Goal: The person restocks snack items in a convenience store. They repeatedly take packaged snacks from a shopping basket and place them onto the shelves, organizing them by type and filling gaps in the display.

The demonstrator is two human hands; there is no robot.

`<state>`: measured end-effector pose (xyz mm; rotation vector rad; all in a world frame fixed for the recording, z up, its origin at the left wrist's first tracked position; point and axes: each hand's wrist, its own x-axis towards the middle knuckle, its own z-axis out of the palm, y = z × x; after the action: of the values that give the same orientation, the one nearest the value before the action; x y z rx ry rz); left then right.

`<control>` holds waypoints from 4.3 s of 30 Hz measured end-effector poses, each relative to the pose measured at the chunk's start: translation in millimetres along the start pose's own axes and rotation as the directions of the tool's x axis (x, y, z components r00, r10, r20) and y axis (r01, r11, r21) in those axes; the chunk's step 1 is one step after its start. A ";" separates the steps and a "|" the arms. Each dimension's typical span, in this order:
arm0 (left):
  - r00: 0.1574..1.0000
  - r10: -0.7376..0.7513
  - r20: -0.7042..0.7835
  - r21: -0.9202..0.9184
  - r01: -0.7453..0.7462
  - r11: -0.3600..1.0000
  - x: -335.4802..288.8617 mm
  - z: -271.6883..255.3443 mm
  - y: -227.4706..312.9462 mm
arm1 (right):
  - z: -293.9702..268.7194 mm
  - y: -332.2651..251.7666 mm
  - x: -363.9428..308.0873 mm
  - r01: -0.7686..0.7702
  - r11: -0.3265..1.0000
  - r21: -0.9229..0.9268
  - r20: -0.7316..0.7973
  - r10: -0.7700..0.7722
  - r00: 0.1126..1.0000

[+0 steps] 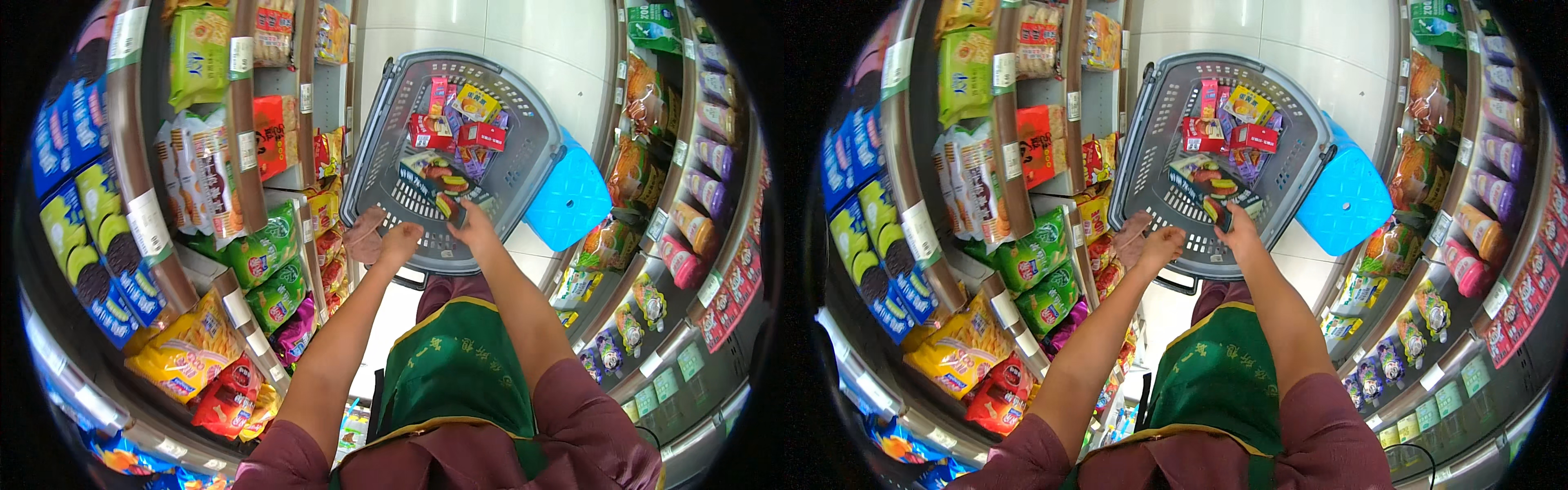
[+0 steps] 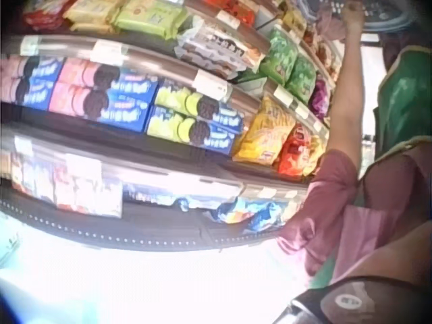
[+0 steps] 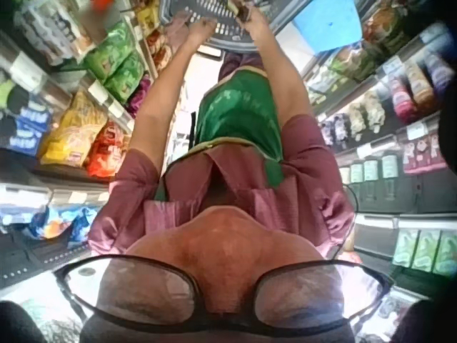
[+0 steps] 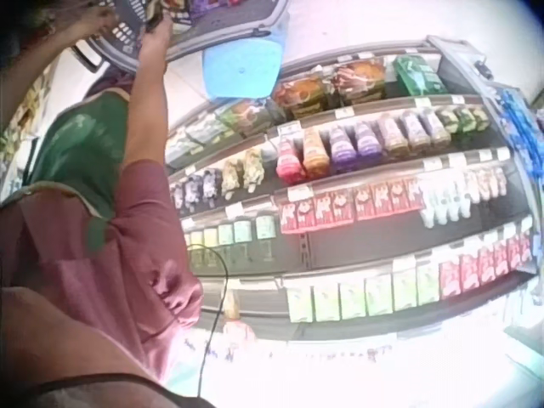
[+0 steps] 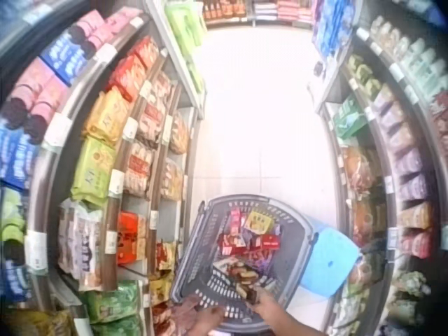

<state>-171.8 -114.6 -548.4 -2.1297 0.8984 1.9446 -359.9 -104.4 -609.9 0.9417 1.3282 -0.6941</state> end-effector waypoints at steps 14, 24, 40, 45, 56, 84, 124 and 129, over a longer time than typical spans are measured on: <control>0.998 -0.031 0.052 -0.781 0.059 0.622 -172.8 -11.3 91.4 | -77.4 31.8 -270.1 0.280 0.930 -0.239 0.493 -0.132 0.860; 0.507 0.726 -0.464 -0.096 -0.844 0.528 -366.4 -47.1 143.9 | -30.2 -4.7 -398.1 0.436 0.789 -0.433 0.710 -0.001 0.705; -0.045 0.888 -0.457 0.745 -0.564 0.355 -509.3 -107.5 101.5 | 44.0 84.2 -542.8 0.558 0.782 -0.275 0.956 0.164 0.241; 0.640 0.579 -0.504 -0.459 -0.767 0.448 -527.2 -118.0 86.3 | 48.2 107.9 -556.6 0.627 0.757 -0.184 0.978 0.081 0.190; 0.380 0.738 -0.558 0.016 -0.884 0.467 -595.0 -122.0 74.4 | 50.7 151.6 -573.1 0.776 0.630 -0.020 0.997 0.072 -0.033; -0.243 0.750 -0.615 0.751 0.109 0.651 -798.5 -262.5 7.7 | 205.8 336.1 -703.3 0.539 -0.377 0.753 0.630 0.178 -0.756; 0.009 0.595 -0.804 0.594 -0.040 0.803 -787.7 -318.9 -27.0 | 221.1 338.4 -688.6 0.536 -0.374 0.756 0.647 0.306 -0.698; -0.022 0.612 -0.790 0.613 -0.048 0.789 -781.4 -322.7 -28.5 | 222.6 338.3 -686.8 0.539 -0.386 0.749 0.655 0.306 -0.691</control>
<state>124.3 23.9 231.8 -2.8769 1.9365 -0.3211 -56.9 -202.1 121.1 -2.1374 0.3164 -1.3086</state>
